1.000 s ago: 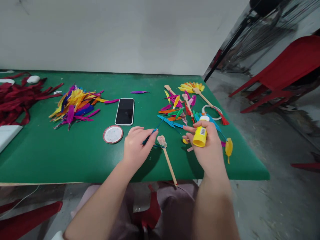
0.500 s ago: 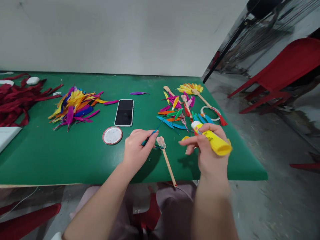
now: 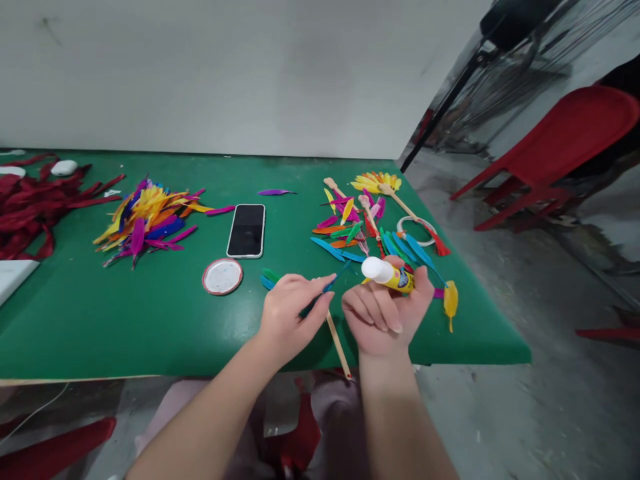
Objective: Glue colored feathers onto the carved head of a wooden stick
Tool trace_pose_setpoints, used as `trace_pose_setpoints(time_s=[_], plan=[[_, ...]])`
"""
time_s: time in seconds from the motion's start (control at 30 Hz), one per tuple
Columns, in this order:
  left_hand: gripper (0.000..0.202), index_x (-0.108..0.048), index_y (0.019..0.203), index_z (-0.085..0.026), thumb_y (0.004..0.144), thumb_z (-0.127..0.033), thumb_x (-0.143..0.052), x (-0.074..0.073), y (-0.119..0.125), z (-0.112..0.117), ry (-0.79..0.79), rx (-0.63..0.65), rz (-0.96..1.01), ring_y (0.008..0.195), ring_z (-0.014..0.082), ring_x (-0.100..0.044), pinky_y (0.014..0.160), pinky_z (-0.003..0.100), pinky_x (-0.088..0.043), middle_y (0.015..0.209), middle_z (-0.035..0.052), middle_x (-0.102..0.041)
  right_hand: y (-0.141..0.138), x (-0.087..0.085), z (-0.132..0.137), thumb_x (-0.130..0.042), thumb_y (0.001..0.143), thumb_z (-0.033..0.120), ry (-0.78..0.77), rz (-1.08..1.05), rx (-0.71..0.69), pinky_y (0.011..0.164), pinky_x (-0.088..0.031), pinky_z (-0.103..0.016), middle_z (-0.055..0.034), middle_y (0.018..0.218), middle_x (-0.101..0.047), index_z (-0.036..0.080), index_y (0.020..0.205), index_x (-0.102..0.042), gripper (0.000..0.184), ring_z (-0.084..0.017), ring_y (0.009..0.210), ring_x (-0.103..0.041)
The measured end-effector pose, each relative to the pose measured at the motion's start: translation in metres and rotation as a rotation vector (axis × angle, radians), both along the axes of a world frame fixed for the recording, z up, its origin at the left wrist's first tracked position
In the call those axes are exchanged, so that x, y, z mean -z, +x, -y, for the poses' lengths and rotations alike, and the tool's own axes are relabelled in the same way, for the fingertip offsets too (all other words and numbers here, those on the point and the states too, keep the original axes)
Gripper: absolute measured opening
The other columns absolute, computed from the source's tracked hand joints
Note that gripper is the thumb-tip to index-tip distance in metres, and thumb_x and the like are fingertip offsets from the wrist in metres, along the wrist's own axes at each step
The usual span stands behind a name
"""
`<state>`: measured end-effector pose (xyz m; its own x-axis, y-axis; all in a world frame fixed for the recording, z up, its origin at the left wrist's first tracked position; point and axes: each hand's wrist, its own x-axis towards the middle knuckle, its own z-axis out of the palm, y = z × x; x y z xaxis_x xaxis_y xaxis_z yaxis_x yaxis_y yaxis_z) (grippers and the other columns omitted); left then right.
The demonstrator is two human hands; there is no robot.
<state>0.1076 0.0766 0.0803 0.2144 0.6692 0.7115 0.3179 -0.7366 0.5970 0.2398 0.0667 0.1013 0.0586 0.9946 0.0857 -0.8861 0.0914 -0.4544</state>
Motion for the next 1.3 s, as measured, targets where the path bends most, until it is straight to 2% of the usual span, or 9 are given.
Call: trace_pose_setpoints(time_s=[0.17, 0.47, 0.8, 1.3], plan=[[0.023, -0.06, 0.101, -0.012, 0.079, -0.009, -0.054, -0.001, 0.001, 0.003, 0.128, -0.024, -0.01, 0.058, 0.0089, -0.059, 0.069, 0.026, -0.049, 0.06, -0.0005, -0.066, -0.006, 0.005, 0.0, -0.045, 0.081, 0.042, 0.037, -0.165, -0.103, 0.027, -0.012, -0.013, 0.0146, 0.023, -0.014, 0.022, 0.073, -0.062, 0.027, -0.002, 0.02, -0.005], [0.021, -0.061, 0.099, -0.01, 0.079, -0.009, -0.054, -0.002, -0.001, 0.004, 0.145, -0.036, 0.005, 0.058, 0.0095, -0.059, 0.068, 0.027, -0.049, 0.059, 0.0005, -0.065, -0.011, 0.009, 0.0, -0.042, 0.083, 0.038, 0.126, -0.201, -0.228, 0.026, -0.008, -0.014, 0.0141, 0.024, -0.018, 0.021, 0.075, -0.061, 0.026, -0.002, 0.019, -0.008], [0.021, -0.061, 0.099, -0.011, 0.079, -0.009, -0.054, -0.002, -0.001, 0.004, 0.14, -0.025, 0.006, 0.057, 0.0099, -0.058, 0.067, 0.027, -0.049, 0.054, -0.0014, -0.062, -0.012, 0.009, -0.001, -0.042, 0.083, 0.039, 0.12, -0.184, -0.236, 0.026, -0.01, -0.013, 0.0143, 0.024, -0.019, 0.022, 0.077, -0.062, 0.027, -0.002, 0.019, -0.007], [0.023, -0.06, 0.1, -0.014, 0.079, -0.01, -0.053, -0.003, -0.002, 0.004, 0.169, -0.044, -0.017, 0.058, 0.0092, -0.06, 0.067, 0.027, -0.049, 0.059, -0.0021, -0.065, -0.012, 0.008, 0.0, -0.04, 0.084, 0.038, 0.069, -0.192, -0.222, 0.027, -0.011, -0.014, 0.0136, 0.024, -0.019, 0.022, 0.076, -0.062, 0.028, -0.003, 0.021, -0.004]])
